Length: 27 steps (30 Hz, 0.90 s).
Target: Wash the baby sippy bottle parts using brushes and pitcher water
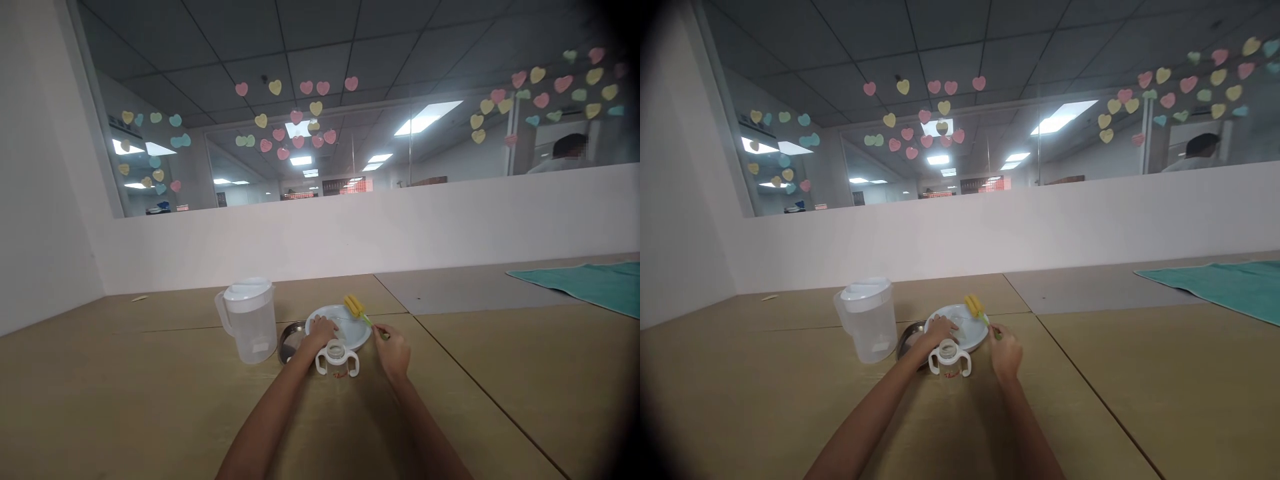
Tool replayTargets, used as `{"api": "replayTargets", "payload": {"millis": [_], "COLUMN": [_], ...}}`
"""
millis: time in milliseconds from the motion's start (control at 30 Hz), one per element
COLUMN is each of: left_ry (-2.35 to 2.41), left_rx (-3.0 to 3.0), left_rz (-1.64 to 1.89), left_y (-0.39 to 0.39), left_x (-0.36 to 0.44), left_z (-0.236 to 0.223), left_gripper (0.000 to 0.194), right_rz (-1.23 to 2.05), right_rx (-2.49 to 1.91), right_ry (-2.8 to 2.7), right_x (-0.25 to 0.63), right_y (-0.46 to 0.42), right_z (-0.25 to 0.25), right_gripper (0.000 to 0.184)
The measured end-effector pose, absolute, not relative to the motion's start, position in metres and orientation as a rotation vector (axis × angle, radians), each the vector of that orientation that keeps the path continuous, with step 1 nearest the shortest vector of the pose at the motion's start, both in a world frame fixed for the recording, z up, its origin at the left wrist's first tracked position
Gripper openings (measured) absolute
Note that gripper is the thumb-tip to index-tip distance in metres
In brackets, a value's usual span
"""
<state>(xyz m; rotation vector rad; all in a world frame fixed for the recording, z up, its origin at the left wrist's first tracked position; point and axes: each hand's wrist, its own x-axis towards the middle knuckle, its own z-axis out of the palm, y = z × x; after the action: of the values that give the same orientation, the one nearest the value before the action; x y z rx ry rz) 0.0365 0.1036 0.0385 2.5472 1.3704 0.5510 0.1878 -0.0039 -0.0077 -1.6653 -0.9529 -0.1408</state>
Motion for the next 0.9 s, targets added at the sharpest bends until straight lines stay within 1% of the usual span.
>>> {"api": "replayTargets", "payload": {"millis": [100, 200, 333, 500, 700, 833, 900], "left_ry": [1.407, 1.398, 1.379, 1.332, 1.234, 1.176, 1.174], "left_rx": [2.618, 2.657, 2.666, 2.645, 2.603, 2.552, 2.507], "left_rz": [0.349, 0.232, 0.170, 0.183, 0.352, 0.656, 0.848], "left_y": [0.111, 0.115, 0.118, 0.120, 0.114, 0.107, 0.103], "left_x": [0.042, 0.044, 0.046, 0.046, 0.040, 0.025, 0.013], "left_z": [0.035, 0.035, 0.035, 0.031, 0.038, 0.048, 0.051], "left_gripper": [0.026, 0.027, 0.027, 0.028, 0.025, 0.017, 0.017], "right_rz": [-0.132, -0.128, -0.111, -0.091, -0.061, -0.031, 0.002], "right_rx": [-1.670, -1.675, -1.675, -1.663, -1.622, -1.562, -1.512], "right_ry": [-0.954, -0.941, -0.916, -0.891, -0.873, -0.835, -0.827], "right_x": [0.187, 0.187, 0.187, 0.187, 0.186, 0.186, 0.187], "right_y": [-0.004, -0.004, -0.004, -0.005, -0.007, -0.008, -0.009], "right_z": [-0.007, -0.005, -0.003, 0.000, 0.002, 0.004, 0.005], "right_gripper": [0.030, 0.030, 0.030, 0.031, 0.031, 0.032, 0.032]}}
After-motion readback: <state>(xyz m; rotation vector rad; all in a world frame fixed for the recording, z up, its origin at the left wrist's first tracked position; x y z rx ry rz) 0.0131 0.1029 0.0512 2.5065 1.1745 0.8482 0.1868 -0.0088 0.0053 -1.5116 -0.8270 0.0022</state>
